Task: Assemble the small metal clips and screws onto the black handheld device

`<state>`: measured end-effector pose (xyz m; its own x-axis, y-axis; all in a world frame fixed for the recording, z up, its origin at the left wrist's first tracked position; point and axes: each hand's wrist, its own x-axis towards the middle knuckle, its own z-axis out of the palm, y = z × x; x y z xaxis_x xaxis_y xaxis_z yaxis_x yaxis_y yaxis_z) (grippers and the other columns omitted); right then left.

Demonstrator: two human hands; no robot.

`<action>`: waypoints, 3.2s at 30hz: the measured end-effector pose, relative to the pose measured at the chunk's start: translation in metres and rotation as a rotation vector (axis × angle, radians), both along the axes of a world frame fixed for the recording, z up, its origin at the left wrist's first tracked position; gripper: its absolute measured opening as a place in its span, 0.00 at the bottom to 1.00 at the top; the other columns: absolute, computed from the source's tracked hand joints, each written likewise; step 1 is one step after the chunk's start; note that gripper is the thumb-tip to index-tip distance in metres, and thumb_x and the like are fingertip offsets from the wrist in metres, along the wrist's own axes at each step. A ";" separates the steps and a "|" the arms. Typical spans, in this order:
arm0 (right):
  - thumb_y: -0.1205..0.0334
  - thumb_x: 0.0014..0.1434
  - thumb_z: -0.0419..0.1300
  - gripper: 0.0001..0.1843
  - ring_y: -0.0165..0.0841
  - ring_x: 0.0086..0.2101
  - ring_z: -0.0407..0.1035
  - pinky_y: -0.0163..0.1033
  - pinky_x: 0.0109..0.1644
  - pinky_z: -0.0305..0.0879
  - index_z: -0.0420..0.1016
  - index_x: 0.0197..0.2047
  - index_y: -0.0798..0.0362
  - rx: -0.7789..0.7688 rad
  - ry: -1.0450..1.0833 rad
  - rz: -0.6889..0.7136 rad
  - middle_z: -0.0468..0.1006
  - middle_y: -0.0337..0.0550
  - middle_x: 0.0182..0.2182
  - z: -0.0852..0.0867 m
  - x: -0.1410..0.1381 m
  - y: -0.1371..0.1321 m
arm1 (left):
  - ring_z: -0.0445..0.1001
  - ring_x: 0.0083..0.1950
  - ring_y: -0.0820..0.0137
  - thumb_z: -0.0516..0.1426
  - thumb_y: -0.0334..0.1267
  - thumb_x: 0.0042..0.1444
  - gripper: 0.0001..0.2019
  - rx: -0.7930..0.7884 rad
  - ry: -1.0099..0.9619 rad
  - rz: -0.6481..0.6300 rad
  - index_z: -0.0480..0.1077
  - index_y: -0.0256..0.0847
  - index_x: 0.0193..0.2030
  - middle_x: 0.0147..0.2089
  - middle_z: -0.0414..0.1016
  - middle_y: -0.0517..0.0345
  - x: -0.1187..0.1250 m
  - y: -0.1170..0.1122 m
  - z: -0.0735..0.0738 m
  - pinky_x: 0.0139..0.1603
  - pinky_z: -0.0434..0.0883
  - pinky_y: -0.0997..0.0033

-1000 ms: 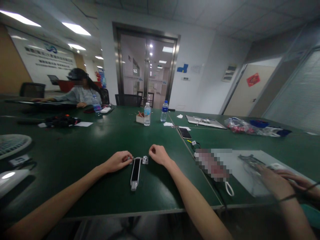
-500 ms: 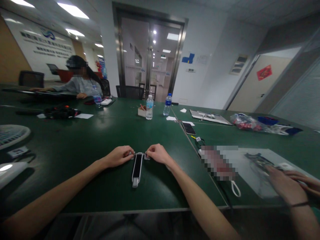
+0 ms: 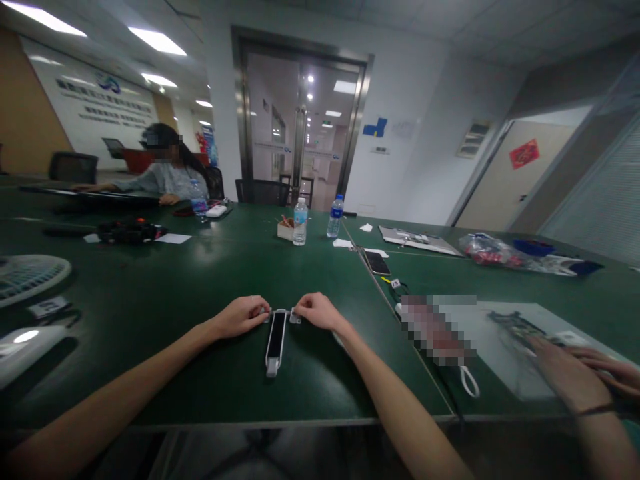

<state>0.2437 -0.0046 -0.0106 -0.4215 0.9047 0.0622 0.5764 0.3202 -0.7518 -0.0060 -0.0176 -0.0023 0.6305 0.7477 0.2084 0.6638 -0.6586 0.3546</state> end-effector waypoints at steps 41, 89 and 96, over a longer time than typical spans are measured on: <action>0.60 0.61 0.53 0.15 0.37 0.45 0.62 0.42 0.51 0.56 0.72 0.50 0.54 0.511 -0.407 -0.208 0.72 0.50 0.43 -0.009 0.017 0.012 | 0.66 0.31 0.71 0.51 0.41 0.59 0.12 0.043 -0.013 0.011 0.70 0.38 0.41 0.30 0.68 0.58 0.006 -0.001 -0.004 0.32 0.61 0.73; 0.64 0.57 0.59 0.06 0.34 0.39 0.66 0.40 0.45 0.61 0.74 0.39 0.53 0.660 -0.217 0.127 0.76 0.45 0.35 0.022 -0.007 -0.022 | 0.64 0.28 0.77 0.57 0.41 0.54 0.10 -0.115 -0.297 0.000 0.71 0.38 0.40 0.34 0.71 0.60 0.005 -0.003 0.003 0.29 0.63 0.78; 0.66 0.53 0.60 0.03 0.32 0.33 0.65 0.36 0.38 0.59 0.75 0.32 0.54 0.464 -0.336 0.162 0.74 0.43 0.29 0.022 0.009 -0.020 | 0.65 0.29 0.76 0.57 0.40 0.54 0.10 -0.134 -0.259 0.005 0.73 0.39 0.39 0.31 0.72 0.61 0.005 0.000 -0.001 0.30 0.63 0.78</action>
<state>0.2522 -0.0246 0.0113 -0.6170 0.7373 0.2750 0.6749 0.6755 -0.2969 -0.0010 -0.0181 -0.0028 0.5656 0.7821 0.2615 0.5428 -0.5918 0.5959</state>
